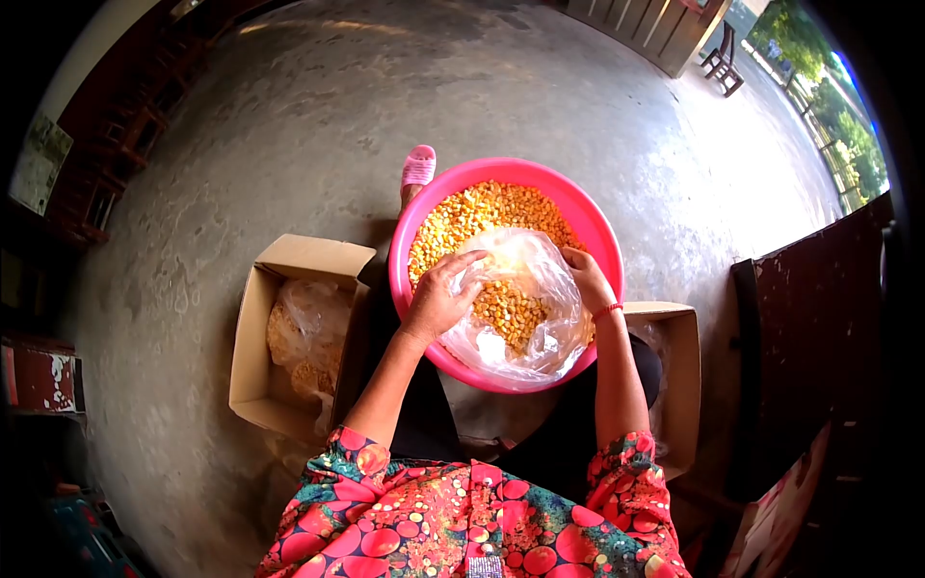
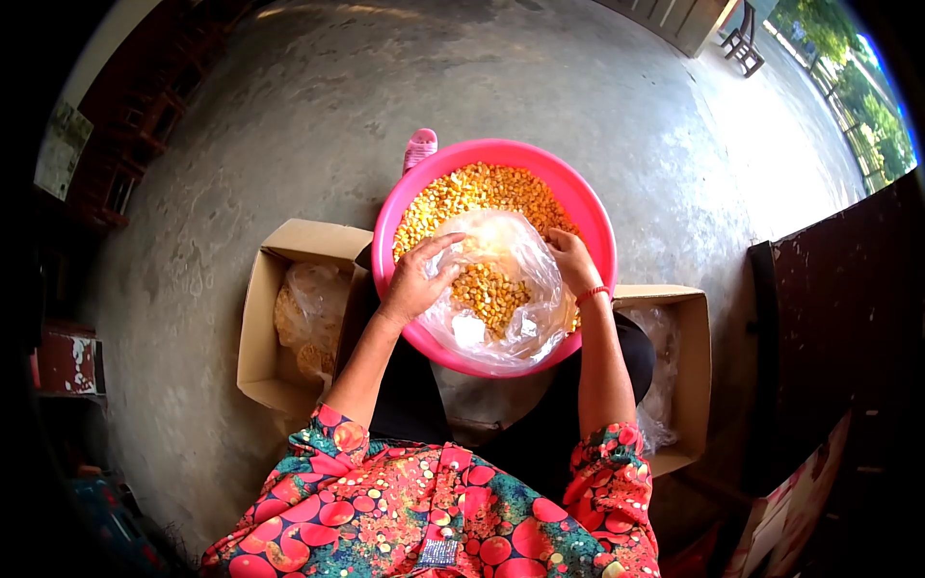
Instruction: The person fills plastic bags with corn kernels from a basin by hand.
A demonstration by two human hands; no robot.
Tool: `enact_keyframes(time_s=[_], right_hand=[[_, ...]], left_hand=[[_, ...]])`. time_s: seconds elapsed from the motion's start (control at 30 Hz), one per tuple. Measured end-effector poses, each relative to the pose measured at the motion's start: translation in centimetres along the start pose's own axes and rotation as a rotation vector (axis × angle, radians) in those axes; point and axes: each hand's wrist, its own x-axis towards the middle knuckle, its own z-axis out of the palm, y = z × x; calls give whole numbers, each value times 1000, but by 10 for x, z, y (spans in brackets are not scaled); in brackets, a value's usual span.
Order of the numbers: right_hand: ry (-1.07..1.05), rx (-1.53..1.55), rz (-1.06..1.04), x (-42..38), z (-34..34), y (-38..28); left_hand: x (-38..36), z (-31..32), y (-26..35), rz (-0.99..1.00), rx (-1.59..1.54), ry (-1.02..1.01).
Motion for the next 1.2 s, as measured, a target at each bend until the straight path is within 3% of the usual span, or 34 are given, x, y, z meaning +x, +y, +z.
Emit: enact_keyframes(time_s=[0.13,0.27,0.4,0.53,0.6,0.73,0.83,0.93,1.0,1.13,1.2], right_hand=[[124,298,79,-7,4,-18],[183,254,48,-3,-1,-11],[238,890,72,-1,-5,-18],[213,1122,-42,-9,-13,-36],[164,1148,-118,-15,-13,-49],[-14,1095,-178,-27,1,-67],[-93,953,-136,-37,20,-86],[-154,601,-214,-42,37,-94],[-303,433,-212,-44,32,-94],[-227,483,-320,-42,30,-88],[55,278,-301,-36,25,-83]], left_hand=[[0,-2,4,111,36,61],[0,-5,-2,128,-12,97],[0,-6,-5,94,-206,145],[0,-2,-11,-18,-372,168],[1,-2,-10,9,-235,190],[1,1,-18,29,-53,149],[0,5,-16,-119,-17,5],[0,4,-13,-192,-23,-35],[0,5,-13,-179,-19,-24],[0,3,-7,-109,-109,49],[1,2,-9,-70,-169,72]])
